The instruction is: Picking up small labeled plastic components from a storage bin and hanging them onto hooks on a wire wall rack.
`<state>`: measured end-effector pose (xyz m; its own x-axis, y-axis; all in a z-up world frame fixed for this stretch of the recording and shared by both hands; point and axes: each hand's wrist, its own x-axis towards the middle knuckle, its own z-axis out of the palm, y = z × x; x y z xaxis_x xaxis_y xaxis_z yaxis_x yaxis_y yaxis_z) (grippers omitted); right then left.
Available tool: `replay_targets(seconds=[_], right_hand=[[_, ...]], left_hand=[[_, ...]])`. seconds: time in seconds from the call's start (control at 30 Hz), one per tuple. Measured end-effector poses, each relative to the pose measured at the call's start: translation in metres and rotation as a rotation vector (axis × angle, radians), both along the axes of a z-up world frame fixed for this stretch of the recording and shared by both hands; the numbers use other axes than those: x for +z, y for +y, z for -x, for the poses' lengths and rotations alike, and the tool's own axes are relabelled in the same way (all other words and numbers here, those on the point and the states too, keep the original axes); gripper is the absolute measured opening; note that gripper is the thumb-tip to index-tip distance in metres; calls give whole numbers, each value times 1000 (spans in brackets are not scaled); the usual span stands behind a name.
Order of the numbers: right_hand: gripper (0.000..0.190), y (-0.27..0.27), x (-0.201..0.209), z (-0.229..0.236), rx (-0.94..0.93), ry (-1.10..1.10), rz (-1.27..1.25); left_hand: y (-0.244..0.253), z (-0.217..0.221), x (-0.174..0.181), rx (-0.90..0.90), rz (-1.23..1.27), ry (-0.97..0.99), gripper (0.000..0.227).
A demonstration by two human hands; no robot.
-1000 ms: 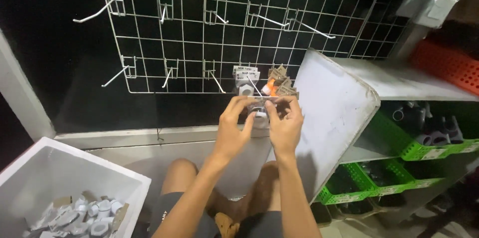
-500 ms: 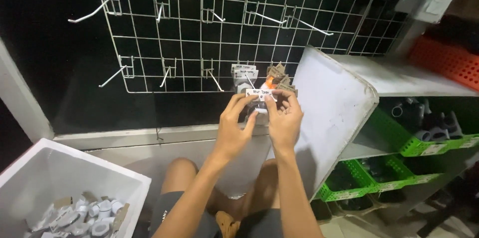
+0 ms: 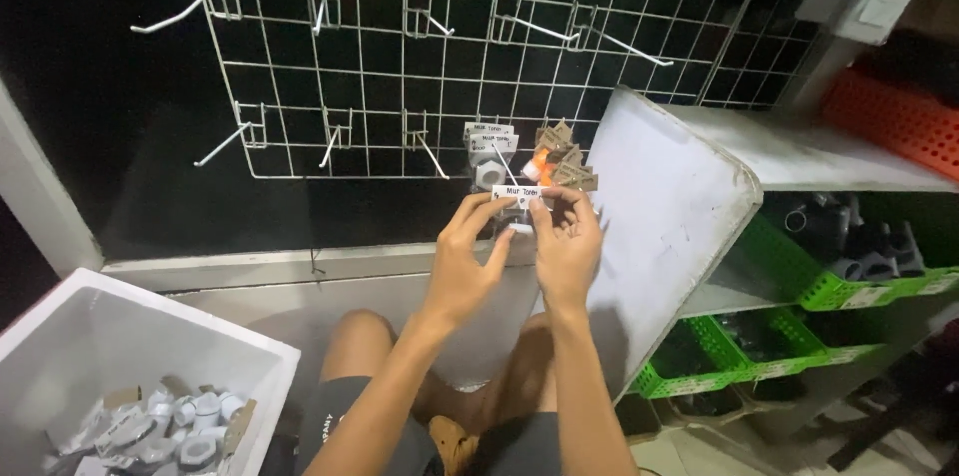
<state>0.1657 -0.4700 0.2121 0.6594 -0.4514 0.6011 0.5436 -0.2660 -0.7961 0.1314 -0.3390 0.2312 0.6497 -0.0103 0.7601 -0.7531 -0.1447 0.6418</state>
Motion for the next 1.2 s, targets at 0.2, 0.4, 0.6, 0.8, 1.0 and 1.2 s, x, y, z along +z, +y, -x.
replay_targets(seconds=[0.2,0.4,0.6,0.8,1.0,1.2], right_hand=[[15,-5,-7,-9,26,-60,-12],[16,-1,2,-2,24,-89,-34],[16,-5,-4,-10,21,-52,-38],[31,1,-10,-31,35,-17,119],[36,19,7,-25,-7,46,368],[46,24,3,-43,-97,39,513]], left_hand=[[-2,-6,-6,-9,13,-24,33],[-7,-13,-9,5,3,-59,34],[-5,-16,-11,37,-10,-26,36],[-4,-35,-24,184,-225,-27,47],[0,-53,-22,380,-595,-41,66],[2,-92,-35,465,-722,-50,91]])
